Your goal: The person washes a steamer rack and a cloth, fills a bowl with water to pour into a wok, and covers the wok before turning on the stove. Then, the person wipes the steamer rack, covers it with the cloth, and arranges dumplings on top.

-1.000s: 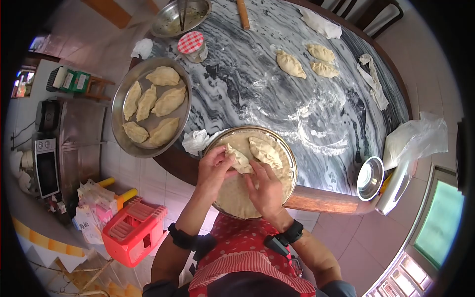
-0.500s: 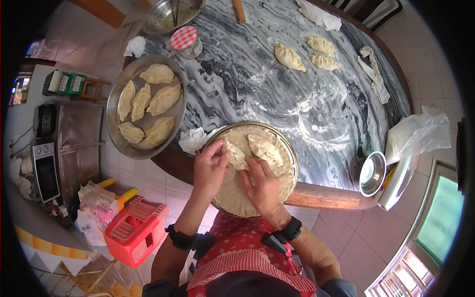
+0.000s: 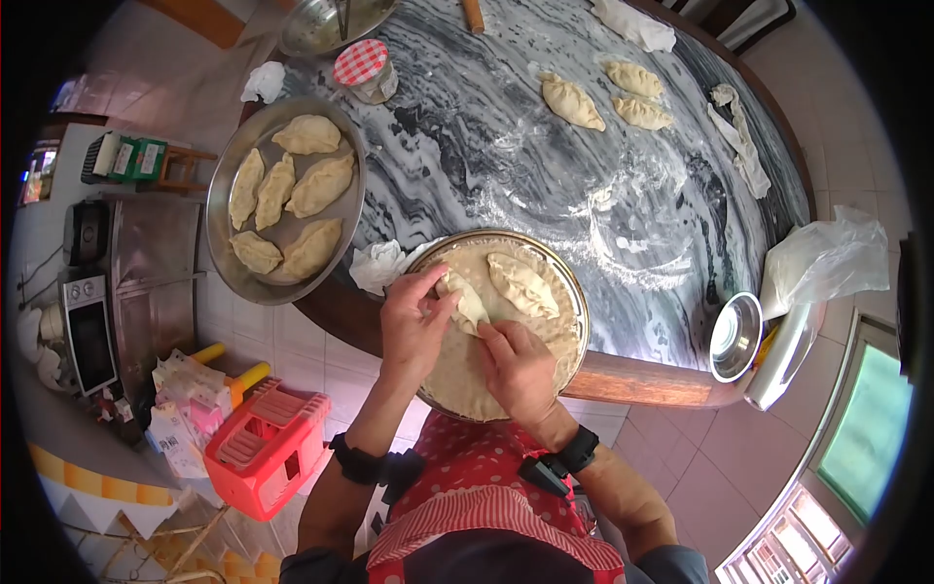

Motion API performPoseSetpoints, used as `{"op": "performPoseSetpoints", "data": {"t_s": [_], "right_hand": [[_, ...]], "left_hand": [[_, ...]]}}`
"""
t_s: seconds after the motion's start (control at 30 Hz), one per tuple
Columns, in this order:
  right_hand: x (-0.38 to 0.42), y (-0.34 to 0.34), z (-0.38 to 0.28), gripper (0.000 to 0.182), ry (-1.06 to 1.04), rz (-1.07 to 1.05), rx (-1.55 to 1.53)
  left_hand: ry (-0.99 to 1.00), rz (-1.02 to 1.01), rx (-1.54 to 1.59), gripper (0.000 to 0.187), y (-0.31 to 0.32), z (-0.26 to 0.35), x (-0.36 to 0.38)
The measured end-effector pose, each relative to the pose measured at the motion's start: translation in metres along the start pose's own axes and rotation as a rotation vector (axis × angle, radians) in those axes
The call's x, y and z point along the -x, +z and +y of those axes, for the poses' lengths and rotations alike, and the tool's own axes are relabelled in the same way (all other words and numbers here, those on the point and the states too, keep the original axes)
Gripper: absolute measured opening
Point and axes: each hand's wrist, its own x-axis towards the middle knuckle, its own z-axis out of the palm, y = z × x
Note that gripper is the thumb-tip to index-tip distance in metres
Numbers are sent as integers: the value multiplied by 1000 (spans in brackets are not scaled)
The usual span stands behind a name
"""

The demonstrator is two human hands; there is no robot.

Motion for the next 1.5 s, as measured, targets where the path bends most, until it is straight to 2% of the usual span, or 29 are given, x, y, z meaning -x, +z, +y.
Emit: {"op": "performPoseSetpoints", "data": {"t_s": [0.03, 0.13, 0.27, 0.33, 0.37, 0.47, 0.6, 0.7, 0.77, 0.87, 1.0, 1.1, 1.17, 1.2, 1.27, 1.4, 1.5], "right_hand": [[1, 0, 2, 27, -34, -11, 15], [1, -3, -1, 28, -35, 15, -20], [-4, -9, -4, 28, 11, 49, -83], [-10, -8, -2, 26, 4, 47, -71], [-12, -7, -3, 25, -6, 43, -60], [-14, -4, -4, 21, 2, 27, -55], [-9, -4, -4, 20, 57, -39, -58], [-7, 1, 0, 19, 12, -10, -54], [-6, 3, 2, 21, -122, -35, 52], [-5, 4, 2, 21, -127, -53, 76], [-11, -6, -7, 22, -73, -26, 22], [-14, -9, -8, 22, -27, 1, -23], [-22, -6, -10, 22, -47, -10, -53], [-25, -5, -11, 22, -61, -2, -47], [-28, -9, -12, 19, -63, -53, -94], [-75, -63, 2, 19, 67, -4, -107], [-138, -101, 40, 21, 61, 96, -64]], "left_hand": [[96, 21, -100, 40, 1, -3, -1], [177, 111, -119, 37, 8, 4, 0], [122, 91, -35, 33, -8, -1, 0], [224, -58, -267, 31, -25, 20, -1], [492, -18, -358, 32, -27, 17, -7], [548, -118, -363, 30, -29, 17, -13], [529, -188, -397, 26, -27, 15, -17], [506, -164, -438, 21, -23, 19, -19], [482, -149, -503, 16, -20, 23, -19], [491, -136, -520, 15, -17, 22, -20], [461, -131, -499, 18, -18, 22, -18], [498, -77, -333, 24, -25, 18, -15], [407, -76, -262, 27, -30, 18, -14], [422, -68, -258, 27, -33, 20, -13], [370, -69, -332, 24, -37, 24, -8], [253, -54, -185, 25, -48, 36, 8], [206, 2, -108, 25, -56, 40, 22]]}}
